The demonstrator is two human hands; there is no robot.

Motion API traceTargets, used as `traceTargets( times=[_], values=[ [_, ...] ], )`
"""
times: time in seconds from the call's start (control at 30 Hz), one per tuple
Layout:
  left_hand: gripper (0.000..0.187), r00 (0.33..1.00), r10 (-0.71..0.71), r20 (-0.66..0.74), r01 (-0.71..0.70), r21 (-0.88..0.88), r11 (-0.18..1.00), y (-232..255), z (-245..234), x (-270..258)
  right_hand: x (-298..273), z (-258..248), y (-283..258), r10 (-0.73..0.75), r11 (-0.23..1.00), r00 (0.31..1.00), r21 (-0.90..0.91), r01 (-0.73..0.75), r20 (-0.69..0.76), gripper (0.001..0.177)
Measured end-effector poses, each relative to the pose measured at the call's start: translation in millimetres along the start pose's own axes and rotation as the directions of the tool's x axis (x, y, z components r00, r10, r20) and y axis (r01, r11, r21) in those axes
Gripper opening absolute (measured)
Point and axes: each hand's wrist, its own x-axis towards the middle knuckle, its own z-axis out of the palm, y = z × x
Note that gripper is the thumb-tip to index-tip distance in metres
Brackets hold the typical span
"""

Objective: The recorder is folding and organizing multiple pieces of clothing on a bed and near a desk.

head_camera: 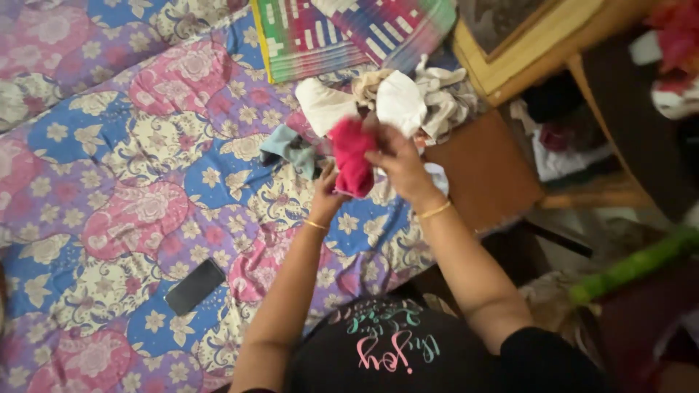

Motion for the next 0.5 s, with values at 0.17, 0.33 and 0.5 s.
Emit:
traceTargets(
  times=[0.17,0.33,0.5],
  values=[
    [0.052,0.914,-0.368,0.172,0.396,-0.183,0.9,126.4,6.4,3.6,-33.0,26.8,-82.5,-0.109,0.988,0.99,0.101,0.118,-0.092,0.054],
    [0.049,0.903,-0.419,0.095,0.424,-0.364,0.83,163.9,-0.5,8.7,-83.7,-36.9,-34.3,0.084,0.958,0.904,-0.216,-0.19,-0.419,0.059],
    [0.036,0.943,-0.185,0.275,0.309,-0.525,0.793,185.5,17.1,3.3,-114.5,0.2,-27.7,-0.34,0.303,0.938,-0.938,0.172,0.062,0.082]
  ],
)
